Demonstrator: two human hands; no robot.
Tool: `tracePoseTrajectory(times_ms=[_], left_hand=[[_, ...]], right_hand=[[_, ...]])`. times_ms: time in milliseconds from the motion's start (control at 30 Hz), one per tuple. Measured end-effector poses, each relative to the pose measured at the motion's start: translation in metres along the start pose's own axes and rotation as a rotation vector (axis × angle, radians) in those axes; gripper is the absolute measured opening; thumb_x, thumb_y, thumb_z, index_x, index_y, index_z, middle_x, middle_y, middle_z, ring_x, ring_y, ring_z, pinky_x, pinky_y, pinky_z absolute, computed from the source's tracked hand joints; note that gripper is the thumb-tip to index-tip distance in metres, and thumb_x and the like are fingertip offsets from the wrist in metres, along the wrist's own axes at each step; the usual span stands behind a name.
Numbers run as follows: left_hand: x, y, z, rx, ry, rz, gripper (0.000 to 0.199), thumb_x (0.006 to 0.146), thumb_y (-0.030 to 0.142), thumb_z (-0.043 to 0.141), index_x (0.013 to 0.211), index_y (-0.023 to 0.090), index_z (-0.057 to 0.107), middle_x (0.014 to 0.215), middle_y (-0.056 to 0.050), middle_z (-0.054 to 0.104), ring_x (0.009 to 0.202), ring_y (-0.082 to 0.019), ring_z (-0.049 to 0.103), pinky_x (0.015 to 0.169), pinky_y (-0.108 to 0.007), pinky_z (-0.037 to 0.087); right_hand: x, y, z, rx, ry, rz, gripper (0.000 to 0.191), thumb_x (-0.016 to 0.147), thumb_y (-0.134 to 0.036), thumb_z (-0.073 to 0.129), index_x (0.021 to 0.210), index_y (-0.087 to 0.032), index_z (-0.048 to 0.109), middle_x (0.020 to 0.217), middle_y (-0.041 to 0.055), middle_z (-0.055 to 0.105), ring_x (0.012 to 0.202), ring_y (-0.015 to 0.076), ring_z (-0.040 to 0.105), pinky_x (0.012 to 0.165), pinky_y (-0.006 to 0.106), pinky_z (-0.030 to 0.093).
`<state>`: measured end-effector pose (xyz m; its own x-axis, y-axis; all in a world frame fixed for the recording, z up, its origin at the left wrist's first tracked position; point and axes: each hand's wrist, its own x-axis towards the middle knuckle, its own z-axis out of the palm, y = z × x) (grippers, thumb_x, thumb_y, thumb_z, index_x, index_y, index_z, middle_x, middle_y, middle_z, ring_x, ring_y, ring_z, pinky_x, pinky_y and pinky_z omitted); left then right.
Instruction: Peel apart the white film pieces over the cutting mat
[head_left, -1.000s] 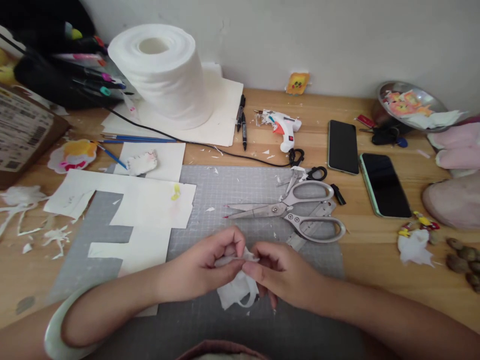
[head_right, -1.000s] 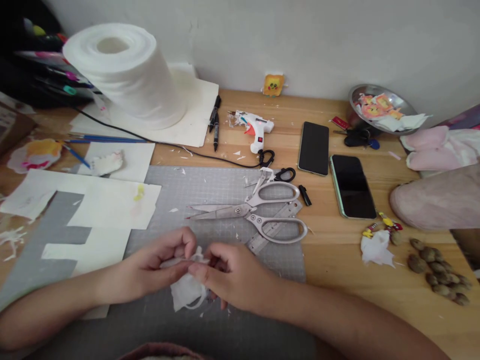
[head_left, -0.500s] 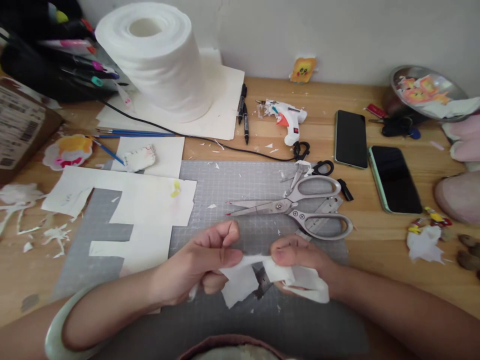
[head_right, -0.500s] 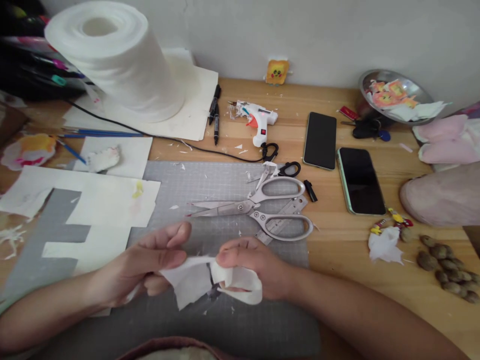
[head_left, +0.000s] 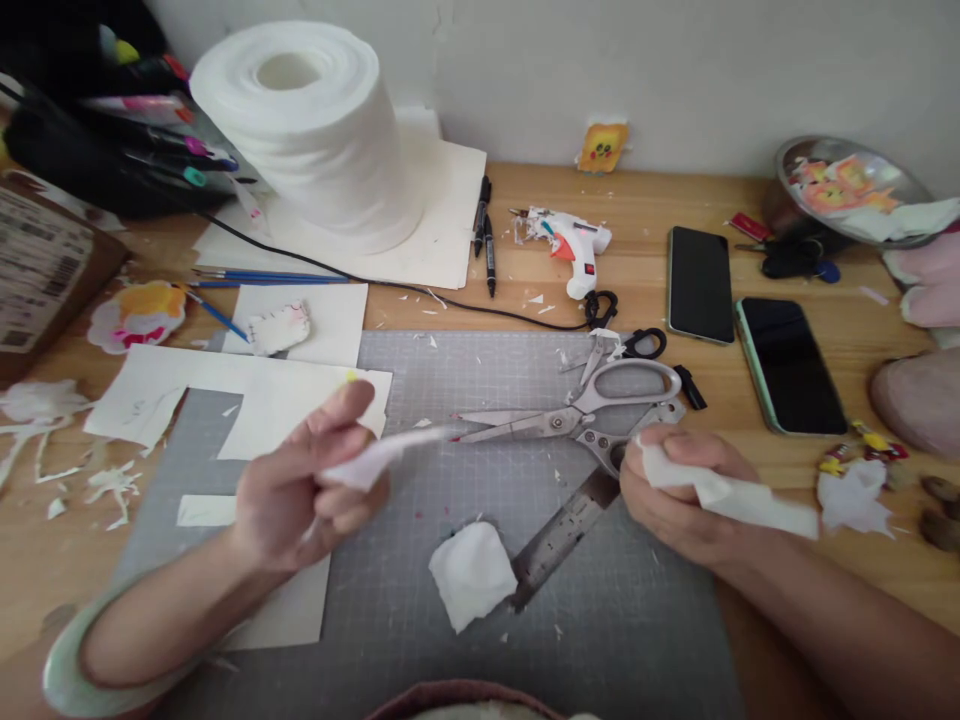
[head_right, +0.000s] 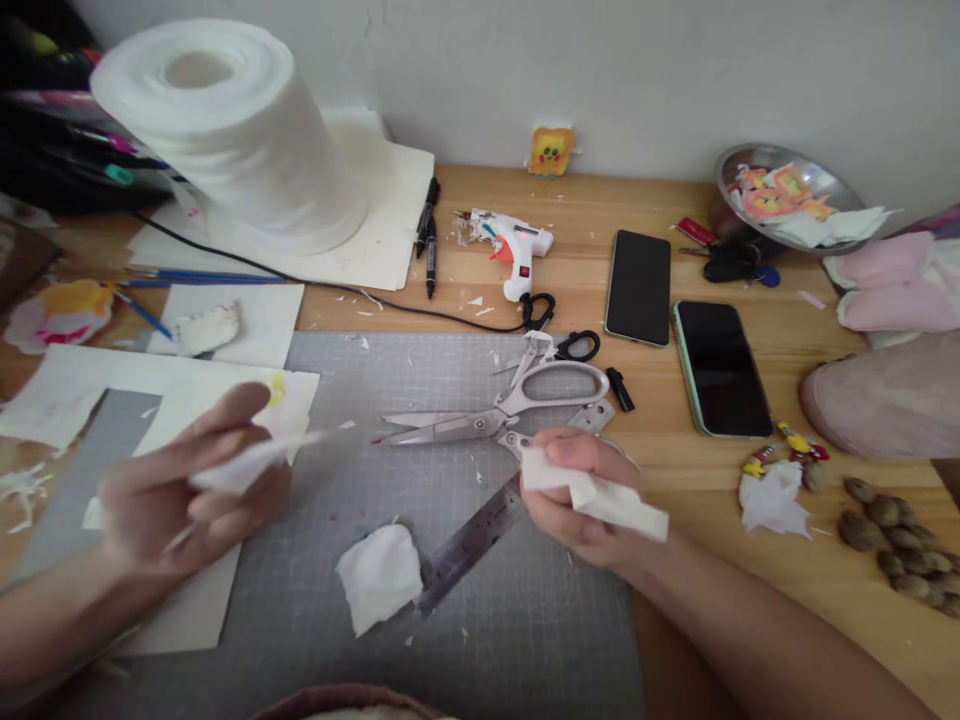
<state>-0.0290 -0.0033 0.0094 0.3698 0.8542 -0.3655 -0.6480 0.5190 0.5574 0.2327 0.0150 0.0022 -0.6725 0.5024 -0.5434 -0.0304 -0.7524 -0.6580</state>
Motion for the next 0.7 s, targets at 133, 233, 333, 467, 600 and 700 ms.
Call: tracePoseTrajectory(times_ms=[133, 233, 333, 467, 600, 700], left_hand=[[0.007, -0.007, 0.002, 0.192, -0.020, -0.018, 0.013, 0.082, 0.028, 0.058, 0.079, 0.024, 0.046, 0.045, 0.011, 0.025, 0.035, -0.003, 0.016, 0.036, -0.012, 0.023], [0.007, -0.018, 0.007, 0.322, -0.059, -0.047, 0.010, 0.083, 0.030, 0.057, 0.083, 0.021, 0.052, 0.050, 0.007, 0.043, 0.041, -0.004, 0.037, 0.043, -0.014, 0.033], [0.007, -0.020, 0.009, 0.389, -0.030, 0.000, 0.006, 0.082, 0.026, 0.058, 0.085, 0.021, 0.057, 0.061, 0.003, 0.057, 0.052, -0.008, 0.052, 0.051, -0.019, 0.041], [0.012, -0.018, 0.005, 0.491, 0.043, 0.063, 0.007, 0.079, 0.023, 0.062, 0.082, 0.018, 0.066, 0.077, -0.001, 0.064, 0.059, -0.009, 0.056, 0.059, -0.022, 0.042], [0.016, -0.018, 0.000, 0.614, 0.120, 0.084, 0.017, 0.077, 0.022, 0.063, 0.093, 0.021, 0.068, 0.087, -0.002, 0.066, 0.063, -0.010, 0.057, 0.062, -0.023, 0.042], [0.019, -0.018, -0.003, 0.713, 0.169, 0.115, 0.028, 0.074, 0.022, 0.065, 0.102, 0.021, 0.067, 0.088, -0.002, 0.067, 0.062, -0.009, 0.056, 0.063, -0.023, 0.042]], right_hand=[[0.000, 0.002, 0.006, -0.126, -0.087, -0.155, 0.041, 0.079, -0.052, 0.052, 0.057, -0.019, 0.041, 0.046, -0.0047, 0.043, 0.035, 0.0045, 0.034, 0.035, 0.017, 0.024], [0.008, 0.013, 0.013, -0.472, -0.089, -0.312, 0.044, 0.082, -0.047, 0.050, 0.053, -0.017, 0.036, 0.048, -0.0049, 0.038, 0.043, 0.0044, 0.035, 0.040, 0.017, 0.024], [0.017, 0.022, 0.014, -0.566, 0.058, -0.339, 0.033, 0.082, -0.040, 0.054, 0.063, -0.017, 0.040, 0.053, -0.0066, 0.038, 0.046, 0.0043, 0.035, 0.043, 0.017, 0.027], [0.021, 0.022, 0.014, -0.768, 0.186, -0.424, 0.019, 0.081, -0.031, 0.058, 0.074, -0.017, 0.046, 0.061, -0.0056, 0.046, 0.052, 0.0052, 0.042, 0.050, 0.017, 0.033], [0.008, -0.002, 0.006, -1.263, 0.253, -0.724, 0.028, 0.088, -0.029, 0.045, 0.063, -0.016, 0.050, 0.058, -0.0018, 0.049, 0.055, 0.0080, 0.045, 0.055, 0.020, 0.034], [-0.007, -0.025, -0.011, -1.671, 0.627, -0.685, 0.015, 0.085, -0.025, 0.048, 0.082, -0.016, 0.060, 0.083, 0.0064, 0.060, 0.081, 0.0184, 0.055, 0.073, 0.030, 0.039]])
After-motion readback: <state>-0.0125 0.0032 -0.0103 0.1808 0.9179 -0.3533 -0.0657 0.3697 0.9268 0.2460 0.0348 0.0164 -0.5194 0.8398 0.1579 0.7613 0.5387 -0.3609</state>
